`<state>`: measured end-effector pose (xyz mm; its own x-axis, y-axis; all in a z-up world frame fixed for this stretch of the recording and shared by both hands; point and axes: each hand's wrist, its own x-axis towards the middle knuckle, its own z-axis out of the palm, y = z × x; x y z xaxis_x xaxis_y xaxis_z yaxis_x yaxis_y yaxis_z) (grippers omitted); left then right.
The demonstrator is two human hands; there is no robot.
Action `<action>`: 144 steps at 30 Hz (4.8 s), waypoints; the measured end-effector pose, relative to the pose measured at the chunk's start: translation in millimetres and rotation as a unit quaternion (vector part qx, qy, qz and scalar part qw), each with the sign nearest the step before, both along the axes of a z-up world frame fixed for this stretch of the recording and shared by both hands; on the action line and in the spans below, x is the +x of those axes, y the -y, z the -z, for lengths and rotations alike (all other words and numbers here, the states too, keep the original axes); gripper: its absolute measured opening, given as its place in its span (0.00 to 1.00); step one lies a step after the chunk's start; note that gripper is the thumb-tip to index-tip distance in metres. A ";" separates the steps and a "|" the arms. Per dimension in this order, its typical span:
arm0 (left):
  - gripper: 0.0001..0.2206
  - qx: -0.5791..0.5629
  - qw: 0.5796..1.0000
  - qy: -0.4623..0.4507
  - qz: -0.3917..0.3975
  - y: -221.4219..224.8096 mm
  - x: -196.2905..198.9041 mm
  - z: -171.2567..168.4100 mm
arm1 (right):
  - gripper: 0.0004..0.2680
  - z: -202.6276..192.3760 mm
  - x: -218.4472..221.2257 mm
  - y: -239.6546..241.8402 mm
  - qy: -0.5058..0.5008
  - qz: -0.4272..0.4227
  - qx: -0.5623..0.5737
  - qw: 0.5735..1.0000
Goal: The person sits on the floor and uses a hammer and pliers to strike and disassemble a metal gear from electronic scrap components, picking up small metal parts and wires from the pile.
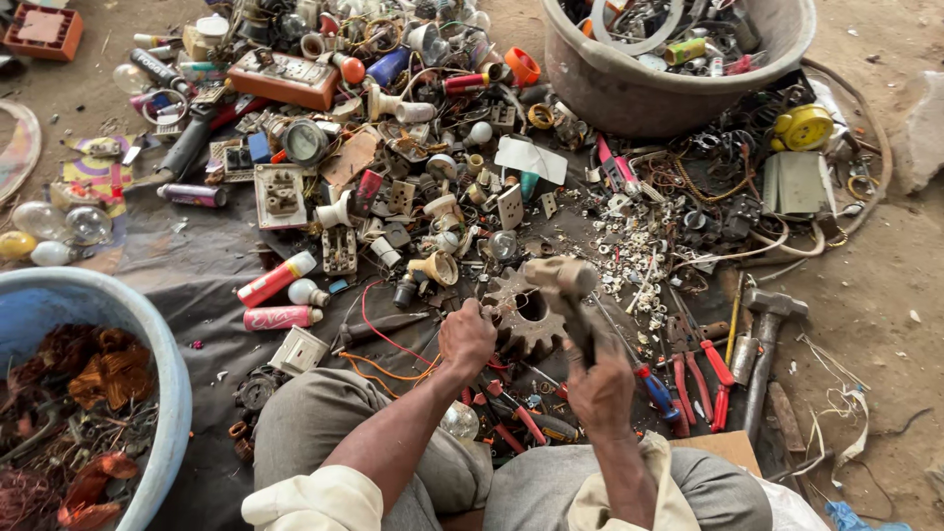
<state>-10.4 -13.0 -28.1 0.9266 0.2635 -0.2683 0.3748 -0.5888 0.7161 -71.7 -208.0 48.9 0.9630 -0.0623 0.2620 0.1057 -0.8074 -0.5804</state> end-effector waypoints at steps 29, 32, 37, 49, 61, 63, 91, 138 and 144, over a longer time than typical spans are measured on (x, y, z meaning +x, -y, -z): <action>0.07 0.005 1.000 0.013 0.016 -3.7 4.2 28.1 | 0.18 -38.4 -9.4 -14.5 -0.149 0.013 -0.007 0.989; 0.08 -0.006 1.000 -0.011 0.013 -4.1 2.2 17.0 | 0.19 -47.4 -9.1 -29.6 0.086 -0.076 0.063 0.991; 0.05 0.017 0.999 0.027 0.025 -3.7 13.4 39.9 | 0.17 -26.3 18.7 -40.0 -0.346 0.018 -0.232 0.909; 0.07 0.018 0.999 0.021 0.028 -2.0 3.1 42.0 | 0.17 -53.2 -8.8 -38.9 0.201 -0.065 -0.028 0.977; 0.09 -0.054 0.986 0.145 -0.056 -7.7 14.0 26.5 | 0.19 27.2 -1.5 29.7 -0.530 0.045 0.172 0.829; 0.07 -0.049 0.980 0.192 -0.025 -4.3 9.2 21.7 | 0.15 40.3 2.1 25.9 -0.506 0.023 0.168 0.846; 0.35 -0.063 0.824 0.469 0.312 -1.5 -60.2 -98.1 | 0.08 17.0 47.1 5.7 -0.216 0.157 0.411 0.871; 0.14 0.040 0.954 0.273 0.115 -26.8 0.5 8.3 | 0.15 51.4 41.6 -8.0 -0.182 -0.067 -0.155 0.969; 0.12 0.007 0.951 0.289 0.112 -28.7 2.8 -3.4 | 0.16 -12.6 32.8 -31.8 -0.241 0.030 -0.004 0.970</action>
<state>-7.6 15.7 -24.7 0.9513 0.0426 0.3053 -0.2149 -0.6183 0.7560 -38.9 -176.2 61.5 0.9687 -0.1219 -0.2162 -0.2233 -0.8083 -0.5447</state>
